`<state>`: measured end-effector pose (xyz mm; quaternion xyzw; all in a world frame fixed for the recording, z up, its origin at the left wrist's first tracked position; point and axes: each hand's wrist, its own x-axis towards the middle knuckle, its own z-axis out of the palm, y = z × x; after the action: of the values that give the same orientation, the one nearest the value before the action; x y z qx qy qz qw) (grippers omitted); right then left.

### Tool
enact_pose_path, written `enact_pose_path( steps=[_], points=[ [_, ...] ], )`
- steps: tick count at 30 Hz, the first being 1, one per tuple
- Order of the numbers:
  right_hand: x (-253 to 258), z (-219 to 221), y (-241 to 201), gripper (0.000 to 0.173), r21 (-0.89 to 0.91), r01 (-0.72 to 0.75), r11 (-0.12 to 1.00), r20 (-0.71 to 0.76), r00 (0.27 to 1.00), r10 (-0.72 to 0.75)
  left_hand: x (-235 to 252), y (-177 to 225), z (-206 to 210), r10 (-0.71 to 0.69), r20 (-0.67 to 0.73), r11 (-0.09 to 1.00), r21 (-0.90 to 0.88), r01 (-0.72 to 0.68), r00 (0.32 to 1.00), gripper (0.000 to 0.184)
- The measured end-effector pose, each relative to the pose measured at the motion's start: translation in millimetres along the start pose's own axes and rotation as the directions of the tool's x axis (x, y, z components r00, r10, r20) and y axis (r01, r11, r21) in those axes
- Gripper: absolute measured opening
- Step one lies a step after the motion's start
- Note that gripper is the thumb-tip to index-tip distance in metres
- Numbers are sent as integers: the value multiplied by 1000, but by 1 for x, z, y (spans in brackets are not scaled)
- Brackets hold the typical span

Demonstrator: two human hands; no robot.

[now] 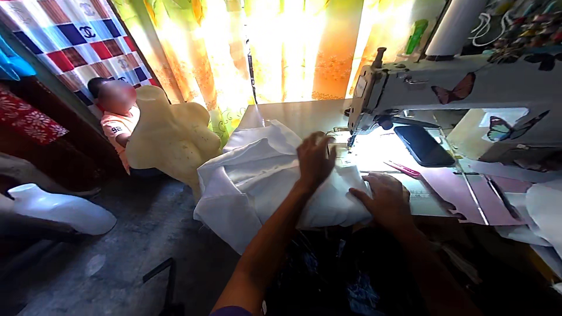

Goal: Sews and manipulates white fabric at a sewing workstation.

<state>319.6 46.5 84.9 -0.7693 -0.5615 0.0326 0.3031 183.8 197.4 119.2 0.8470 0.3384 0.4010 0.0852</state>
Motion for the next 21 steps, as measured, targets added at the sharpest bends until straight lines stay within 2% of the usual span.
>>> enact_pose_path(
  steps=[4,6,7,9,10,11,13,15,17,19,21],
  points=[
    [5,-4,-3,43,99,-25,995,29,999,22,13,-64,-83,-225,262,958,238,163,939,67],
    [6,-5,-8,33,141,-8,990,34,999,3,13,-105,-109,-324,351,935,260,241,879,85],
    [8,-6,-12,29,158,-2,987,41,999,-4,14,-124,-118,-364,379,922,277,271,851,81],
    [13,-9,-22,24,192,-3,981,74,997,-12,12,-155,-137,-427,374,890,334,311,823,44],
    [15,-11,-25,24,221,3,975,101,995,-26,10,-162,-150,-451,337,875,348,336,826,32],
    [19,-15,-28,24,255,9,967,131,990,-44,7,-163,-168,-445,266,877,321,357,855,28],
    [32,-26,-37,24,291,38,956,190,977,-96,2,-148,-213,-360,86,915,224,334,929,28],
    [52,-38,-47,23,285,131,950,249,946,-206,0,-113,-262,-220,-92,945,226,236,971,31],
    [72,-51,-65,20,242,282,928,306,886,-349,4,-64,-310,-91,-208,924,348,161,974,36],
    [84,-67,-86,17,229,399,888,289,843,-453,9,-26,-358,12,-262,850,511,129,965,44],
    [84,-95,-112,19,322,348,881,280,854,-439,-4,-1,-391,150,-298,747,659,89,943,41]
  ],
)
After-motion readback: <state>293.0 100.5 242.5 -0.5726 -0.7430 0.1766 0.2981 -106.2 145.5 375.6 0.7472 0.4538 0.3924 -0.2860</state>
